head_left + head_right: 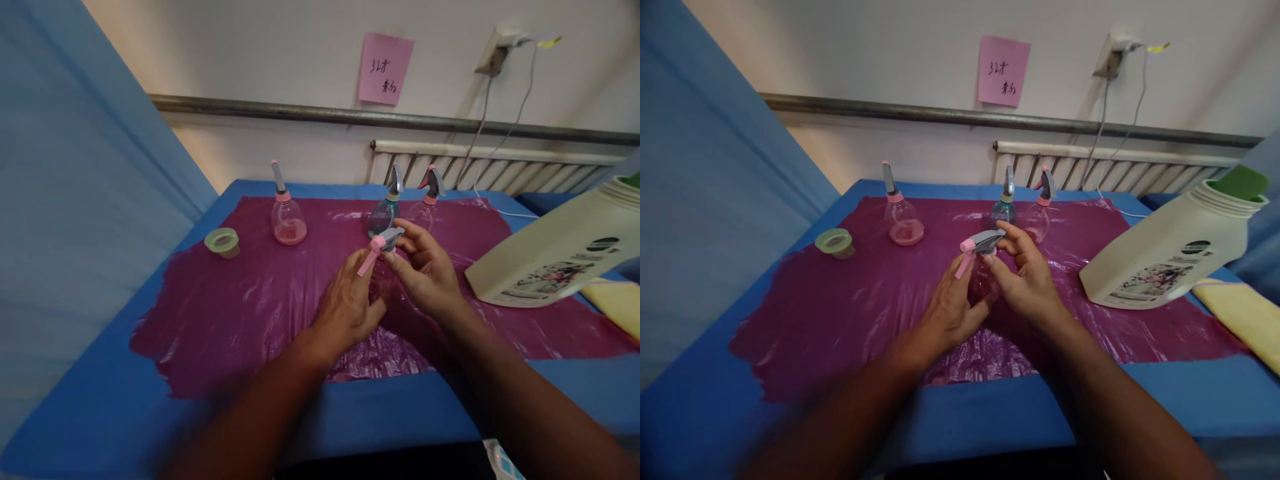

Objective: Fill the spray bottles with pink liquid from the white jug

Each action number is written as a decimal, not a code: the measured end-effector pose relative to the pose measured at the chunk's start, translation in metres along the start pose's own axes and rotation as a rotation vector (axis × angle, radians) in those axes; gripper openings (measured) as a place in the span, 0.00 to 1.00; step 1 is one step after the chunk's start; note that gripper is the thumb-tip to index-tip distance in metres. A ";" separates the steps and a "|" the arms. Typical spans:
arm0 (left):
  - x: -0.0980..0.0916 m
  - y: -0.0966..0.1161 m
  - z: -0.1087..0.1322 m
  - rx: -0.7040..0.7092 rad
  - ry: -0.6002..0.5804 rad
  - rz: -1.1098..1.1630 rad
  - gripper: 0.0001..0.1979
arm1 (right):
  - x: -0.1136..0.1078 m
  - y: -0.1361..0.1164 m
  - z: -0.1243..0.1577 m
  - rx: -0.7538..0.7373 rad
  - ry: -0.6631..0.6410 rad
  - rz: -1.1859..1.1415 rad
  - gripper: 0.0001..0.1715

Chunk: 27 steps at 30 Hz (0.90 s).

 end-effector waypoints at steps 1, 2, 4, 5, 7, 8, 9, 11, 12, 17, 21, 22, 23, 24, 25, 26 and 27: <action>0.000 0.001 0.000 -0.001 -0.002 -0.005 0.51 | -0.001 -0.001 0.000 -0.011 0.011 0.033 0.35; -0.001 0.001 -0.001 0.000 -0.002 -0.007 0.50 | -0.002 -0.003 -0.001 -0.023 0.025 0.063 0.35; -0.002 0.004 -0.002 0.008 0.001 0.000 0.49 | -0.004 -0.004 -0.002 -0.041 0.059 0.104 0.36; -0.003 0.005 -0.003 0.011 0.002 0.008 0.49 | -0.004 -0.003 -0.003 -0.043 0.075 0.113 0.36; -0.005 0.005 -0.004 0.000 -0.001 0.030 0.47 | -0.004 -0.001 -0.004 -0.028 0.092 0.100 0.38; -0.005 0.004 -0.005 -0.011 -0.007 0.042 0.46 | -0.003 0.001 -0.005 -0.015 0.092 0.081 0.39; -0.004 0.002 -0.005 -0.025 -0.017 0.051 0.45 | -0.002 0.003 -0.006 -0.004 0.090 0.058 0.40; -0.004 0.000 -0.005 -0.044 -0.028 0.059 0.44 | 0.001 0.004 -0.005 0.005 0.073 0.013 0.42; -0.003 -0.001 -0.004 -0.043 -0.029 0.057 0.45 | 0.002 0.002 -0.004 0.003 0.060 -0.007 0.42; -0.003 0.000 -0.003 -0.020 -0.021 0.024 0.50 | 0.009 -0.003 0.003 0.009 -0.003 -0.099 0.39; -0.002 -0.001 -0.004 -0.069 -0.050 0.013 0.50 | 0.003 0.004 0.001 0.021 0.020 -0.090 0.40; -0.002 0.000 -0.004 -0.074 -0.054 0.016 0.50 | 0.001 0.005 0.000 0.015 0.034 -0.077 0.41; -0.002 0.000 -0.004 -0.077 -0.054 0.020 0.50 | -0.001 0.007 -0.002 0.007 0.049 -0.062 0.41; -0.002 0.000 -0.004 -0.078 -0.052 0.024 0.51 | -0.003 0.008 -0.003 -0.004 0.065 -0.046 0.41; -0.002 0.000 -0.004 -0.080 -0.046 0.029 0.51 | -0.004 0.008 -0.004 -0.013 0.077 -0.032 0.41; -0.002 0.000 -0.003 -0.082 -0.043 0.036 0.52 | -0.004 0.008 -0.005 -0.017 0.082 -0.021 0.41; -0.003 -0.001 -0.003 -0.084 -0.040 0.042 0.53 | -0.004 0.008 -0.006 -0.019 0.082 -0.013 0.41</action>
Point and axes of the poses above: each hand's wrist, its own z-axis away from the middle knuckle, its own x-axis out of the palm, y = z × x, the point moved 9 cm from there along -z, towards the middle knuckle, and after that the axes turned 7 degrees about -y, right-handed, at the moved point
